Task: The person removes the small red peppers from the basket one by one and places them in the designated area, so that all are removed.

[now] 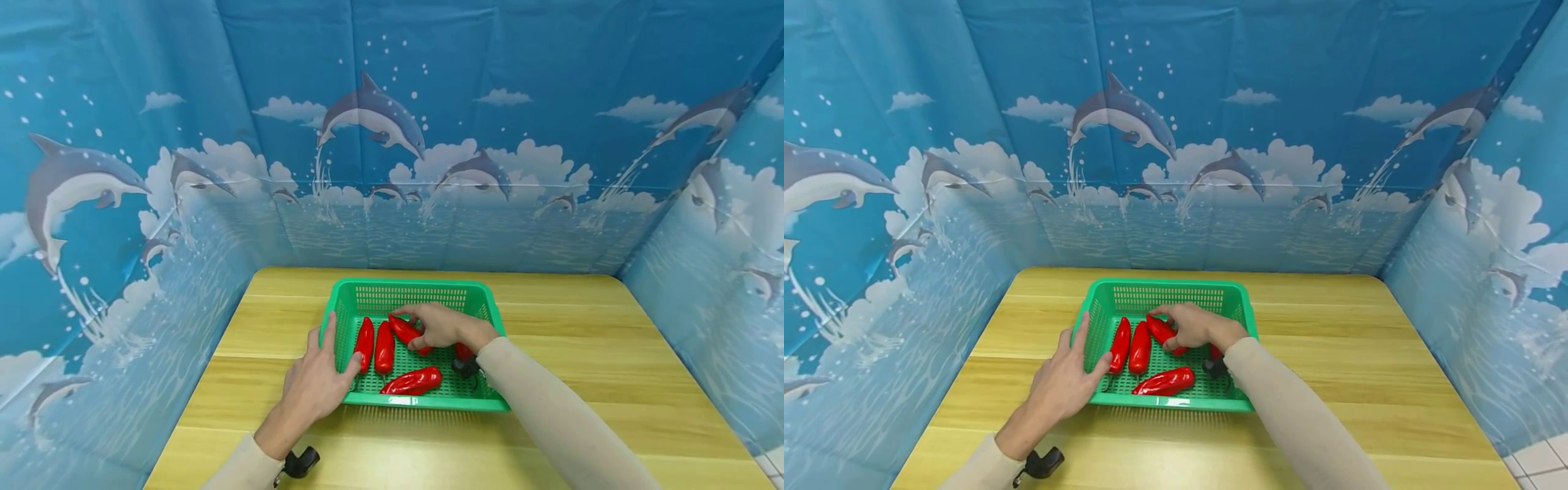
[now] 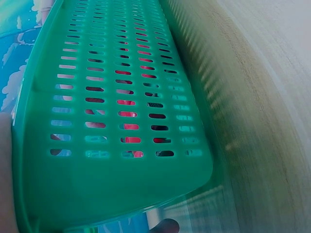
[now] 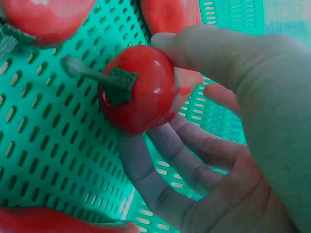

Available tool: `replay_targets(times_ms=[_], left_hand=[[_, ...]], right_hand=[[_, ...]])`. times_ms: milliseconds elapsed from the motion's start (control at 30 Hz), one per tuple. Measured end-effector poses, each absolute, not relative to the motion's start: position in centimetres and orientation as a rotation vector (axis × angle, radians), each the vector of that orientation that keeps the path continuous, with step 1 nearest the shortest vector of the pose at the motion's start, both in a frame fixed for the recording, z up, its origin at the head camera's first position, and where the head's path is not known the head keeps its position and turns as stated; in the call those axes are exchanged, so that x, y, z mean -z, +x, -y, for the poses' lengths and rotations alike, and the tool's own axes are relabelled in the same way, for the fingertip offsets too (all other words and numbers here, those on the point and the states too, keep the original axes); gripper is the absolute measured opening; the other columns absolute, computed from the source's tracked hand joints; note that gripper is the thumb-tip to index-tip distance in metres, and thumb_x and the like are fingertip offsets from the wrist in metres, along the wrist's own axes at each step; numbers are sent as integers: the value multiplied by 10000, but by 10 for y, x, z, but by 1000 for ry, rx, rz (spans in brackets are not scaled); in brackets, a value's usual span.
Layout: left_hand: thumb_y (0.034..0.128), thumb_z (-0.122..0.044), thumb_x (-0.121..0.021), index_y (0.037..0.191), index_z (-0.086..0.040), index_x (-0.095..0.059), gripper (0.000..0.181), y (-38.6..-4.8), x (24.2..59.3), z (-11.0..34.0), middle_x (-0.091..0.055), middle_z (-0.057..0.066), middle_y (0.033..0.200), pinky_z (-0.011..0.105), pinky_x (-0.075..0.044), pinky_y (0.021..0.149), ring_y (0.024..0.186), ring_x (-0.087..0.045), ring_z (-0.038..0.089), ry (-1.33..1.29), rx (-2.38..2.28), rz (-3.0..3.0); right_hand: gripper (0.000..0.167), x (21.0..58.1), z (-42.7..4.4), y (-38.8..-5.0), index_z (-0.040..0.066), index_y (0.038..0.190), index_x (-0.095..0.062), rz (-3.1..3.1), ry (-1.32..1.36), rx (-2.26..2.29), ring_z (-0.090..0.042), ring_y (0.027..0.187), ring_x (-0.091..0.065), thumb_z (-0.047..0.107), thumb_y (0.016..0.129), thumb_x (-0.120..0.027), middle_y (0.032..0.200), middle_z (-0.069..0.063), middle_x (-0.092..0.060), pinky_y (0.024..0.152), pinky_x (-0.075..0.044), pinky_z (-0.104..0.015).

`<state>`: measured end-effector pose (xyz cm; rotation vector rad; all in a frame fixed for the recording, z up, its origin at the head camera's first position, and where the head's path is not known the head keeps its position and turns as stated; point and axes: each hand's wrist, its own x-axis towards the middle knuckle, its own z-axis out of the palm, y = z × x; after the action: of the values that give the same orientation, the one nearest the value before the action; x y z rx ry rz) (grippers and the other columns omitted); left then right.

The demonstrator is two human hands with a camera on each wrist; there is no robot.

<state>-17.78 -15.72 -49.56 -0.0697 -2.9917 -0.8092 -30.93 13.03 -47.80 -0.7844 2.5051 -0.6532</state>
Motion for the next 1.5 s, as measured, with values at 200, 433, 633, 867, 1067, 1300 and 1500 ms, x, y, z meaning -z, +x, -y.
replay_targets(times_ms=[200,433,633,867,1067,1300,1500], left_hand=[[1120,-572,-667,1899,-177,-114,1033,-177,494,155,-416,252,1802,358,-445,485,511,-518,248,-78,809,2995],[1120,-559,-671,1897,-171,-124,1027,-176,494,155,-426,252,1792,358,-442,483,507,-511,247,-76,801,2991],[1124,-540,-670,1896,-165,-129,1015,-175,493,154,-430,256,1791,357,-439,491,515,-513,247,-72,801,2992],[1124,-545,-658,1899,-181,-118,1012,-176,493,154,-435,253,1783,353,-441,501,523,-512,246,-60,793,3001],[1129,-532,-671,1899,-179,-112,1015,-177,491,154,-434,271,1777,355,-445,498,518,-516,254,-68,817,2999],[1132,-535,-671,1899,-180,-105,1018,-176,492,155,-421,275,1784,351,-452,512,521,-529,254,-55,828,3010],[1129,-538,-669,1899,-177,-109,1018,-177,493,156,-433,270,1772,352,-450,530,535,-533,251,-55,834,2998]], right_hand=[[803,477,-133,-306,245,1749,-553,-2517,-767,682,-198,1179,-759,179,1031,-906,1463,-125,-761,1070,-657,-491],[806,476,-136,-301,244,1765,-529,-2528,-773,692,-207,1176,-755,183,1046,-890,1473,-118,-754,1023,-667,-462],[795,470,-141,-296,221,1762,-534,-2564,-798,708,-243,1236,-756,187,1050,-886,1498,-107,-756,1038,-665,-472],[797,464,-147,-293,223,1765,-532,-2603,-816,733,-260,1282,-739,216,1052,-887,1541,-86,-736,1048,-659,-474],[776,460,-156,-290,209,1761,-537,-2628,-850,756,-265,1325,-715,229,1063,-875,1565,-85,-722,1015,-653,-444],[772,452,-165,-283,191,1779,-506,-2638,-873,777,-254,1292,-716,217,1085,-844,1559,-101,-714,979,-638,-396],[775,446,-176,-281,185,1775,-509,-2670,-872,810,-248,1209,-728,179,1075,-841,1543,-127,-719,913,-633,-367]])
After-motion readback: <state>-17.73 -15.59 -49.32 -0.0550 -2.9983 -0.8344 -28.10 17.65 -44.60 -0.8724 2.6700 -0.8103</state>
